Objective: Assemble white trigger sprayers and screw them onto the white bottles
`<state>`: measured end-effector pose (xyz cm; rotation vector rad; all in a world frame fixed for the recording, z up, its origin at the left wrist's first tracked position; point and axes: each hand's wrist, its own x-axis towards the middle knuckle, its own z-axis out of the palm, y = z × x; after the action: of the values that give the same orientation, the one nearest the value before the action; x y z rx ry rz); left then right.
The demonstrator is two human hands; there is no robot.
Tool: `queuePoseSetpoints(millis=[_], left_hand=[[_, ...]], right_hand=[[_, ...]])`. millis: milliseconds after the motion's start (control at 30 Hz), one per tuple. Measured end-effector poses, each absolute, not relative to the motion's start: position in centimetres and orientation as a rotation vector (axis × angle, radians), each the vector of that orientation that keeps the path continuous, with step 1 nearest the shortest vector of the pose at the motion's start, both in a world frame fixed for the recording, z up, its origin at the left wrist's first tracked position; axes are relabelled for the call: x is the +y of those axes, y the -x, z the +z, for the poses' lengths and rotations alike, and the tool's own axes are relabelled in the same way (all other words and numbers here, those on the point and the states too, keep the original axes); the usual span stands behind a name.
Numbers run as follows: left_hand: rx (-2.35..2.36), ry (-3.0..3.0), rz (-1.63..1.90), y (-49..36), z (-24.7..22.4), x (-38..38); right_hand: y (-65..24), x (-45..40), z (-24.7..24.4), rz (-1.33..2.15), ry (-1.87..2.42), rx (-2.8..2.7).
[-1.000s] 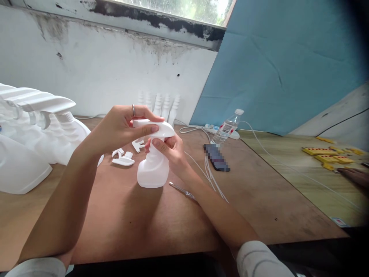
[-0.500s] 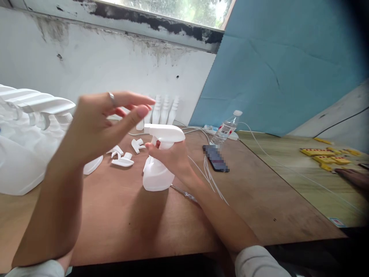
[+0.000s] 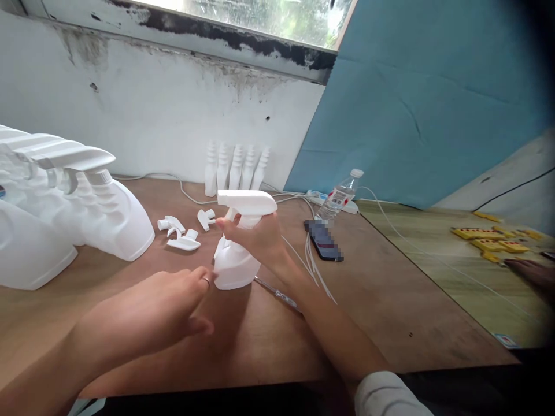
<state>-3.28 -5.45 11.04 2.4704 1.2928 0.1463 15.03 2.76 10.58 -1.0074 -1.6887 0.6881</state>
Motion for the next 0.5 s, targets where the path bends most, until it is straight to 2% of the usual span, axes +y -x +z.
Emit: queuePoseSetpoints(millis=[100,300,400,500], left_hand=[[1.467,-2.355,0.207,3.8,8.2,-5.8],[1.863,-2.036,0.811,3.1,2.8,-7.8],[2.001,-1.952,0.914,5.1,1.7,-8.9],[2.363,-1.753,0.905,9.7,0.9,-9.8]], right_hand=[[-14.8,2.3,10.6,0.868,0.912,-1.68],[-13.2,1.1,9.8,1.3,0.521,-1.689],[-12.7,0.8,9.3,1.289,0.362,-1.678],[-13.2,1.2,8.3,1.273,0.392,-1.682]])
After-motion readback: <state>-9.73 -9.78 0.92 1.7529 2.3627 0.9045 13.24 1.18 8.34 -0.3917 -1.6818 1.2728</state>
